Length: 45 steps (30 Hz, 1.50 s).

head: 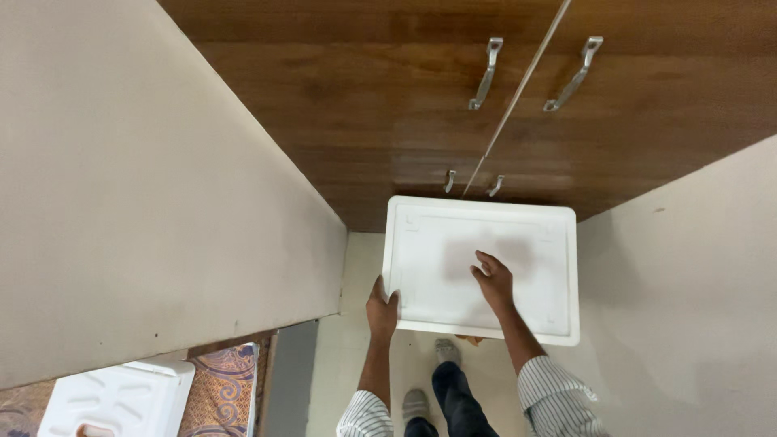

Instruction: The person assembles a white collapsible plastic crate by unfolding its sides and inserting a frame piece. They manipulate the crate's hinged panels and secure the frame into place.

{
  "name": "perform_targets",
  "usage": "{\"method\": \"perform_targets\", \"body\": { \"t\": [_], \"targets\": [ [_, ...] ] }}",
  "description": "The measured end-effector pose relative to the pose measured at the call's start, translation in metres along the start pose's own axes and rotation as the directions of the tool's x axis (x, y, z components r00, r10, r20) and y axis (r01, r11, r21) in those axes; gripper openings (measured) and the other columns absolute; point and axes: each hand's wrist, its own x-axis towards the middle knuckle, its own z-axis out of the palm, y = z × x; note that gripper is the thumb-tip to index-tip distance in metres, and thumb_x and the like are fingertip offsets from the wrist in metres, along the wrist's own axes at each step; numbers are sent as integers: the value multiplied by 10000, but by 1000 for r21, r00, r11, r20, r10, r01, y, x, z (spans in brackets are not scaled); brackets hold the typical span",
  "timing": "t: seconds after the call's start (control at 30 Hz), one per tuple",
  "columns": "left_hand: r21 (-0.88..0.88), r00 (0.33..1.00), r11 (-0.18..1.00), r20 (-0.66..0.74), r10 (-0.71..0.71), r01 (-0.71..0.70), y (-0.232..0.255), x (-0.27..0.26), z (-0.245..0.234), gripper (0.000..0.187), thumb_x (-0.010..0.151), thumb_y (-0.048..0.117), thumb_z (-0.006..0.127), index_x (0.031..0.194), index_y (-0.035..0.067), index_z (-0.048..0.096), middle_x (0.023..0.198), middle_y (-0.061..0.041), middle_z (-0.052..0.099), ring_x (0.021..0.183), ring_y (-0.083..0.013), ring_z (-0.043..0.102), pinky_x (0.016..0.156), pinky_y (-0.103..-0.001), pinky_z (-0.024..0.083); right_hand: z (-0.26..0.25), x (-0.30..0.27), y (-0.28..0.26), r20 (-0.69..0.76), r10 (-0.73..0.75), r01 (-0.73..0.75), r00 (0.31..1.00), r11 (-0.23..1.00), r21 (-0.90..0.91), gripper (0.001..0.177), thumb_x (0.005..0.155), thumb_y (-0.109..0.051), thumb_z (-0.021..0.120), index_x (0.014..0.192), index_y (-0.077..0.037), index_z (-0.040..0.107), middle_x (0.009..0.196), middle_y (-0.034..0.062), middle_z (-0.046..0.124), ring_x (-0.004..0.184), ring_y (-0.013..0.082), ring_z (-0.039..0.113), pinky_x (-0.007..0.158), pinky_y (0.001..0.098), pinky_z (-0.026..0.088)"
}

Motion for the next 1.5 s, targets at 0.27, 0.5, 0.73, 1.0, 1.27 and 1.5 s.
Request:
{"method": "perform_targets", "body": {
  "t": [0.27,0.5,0.73,1.0,1.27,1.5],
  "targets": [
    [37,996,997,37,-75,74,14,36,16,739,916,110,696,1545,-22,331,1464,-264,528,1345,-380,548,1116,-395,454,48,84,-22,288,-61,122,956,972,-199,424,935,-202,728,1332,-64,671,1346,113,705,1200,263,668,1073,367,528],
    [107,997,991,-3,79,-78,25,55,17,786,749,-135,644,1490,-46,398,1461,-282,523,1325,-418,525,1115,-406,425,84,125,-47,415,-227,383,881,857,-345,597,901,-181,719,1448,-33,530,1521,160,523,1396,322,499,1171,375,394],
    [167,995,983,-43,92,-83,28,76,19,695,764,-194,511,1438,-26,524,1382,-266,610,1267,-407,605,1066,-408,499,108,141,-34,413,-266,439,871,801,-408,672,912,-172,715,1506,-11,446,1596,177,418,1498,313,370,1224,382,319],
    [156,991,982,-66,117,-106,33,82,15,657,754,-162,556,1394,-17,570,1345,-265,638,1245,-394,624,1053,-414,512,116,141,-14,415,-228,422,881,776,-468,736,888,-169,727,1527,-15,394,1618,182,362,1509,314,330,1232,376,285],
    [189,998,981,52,-46,36,41,88,6,707,763,-134,583,1452,10,519,1337,-253,630,1211,-368,641,1020,-399,533,113,141,-22,454,-135,401,881,721,-565,725,905,-135,674,1560,-48,376,1662,112,330,1545,256,271,1257,402,231],
    [145,984,974,7,177,-176,39,87,8,699,769,-86,720,1436,14,538,1461,-215,574,1320,-335,591,1103,-385,503,89,135,-16,331,-12,180,944,857,-482,705,938,-239,689,1539,-32,384,1616,158,357,1494,295,344,1226,378,287]
  ]
}}
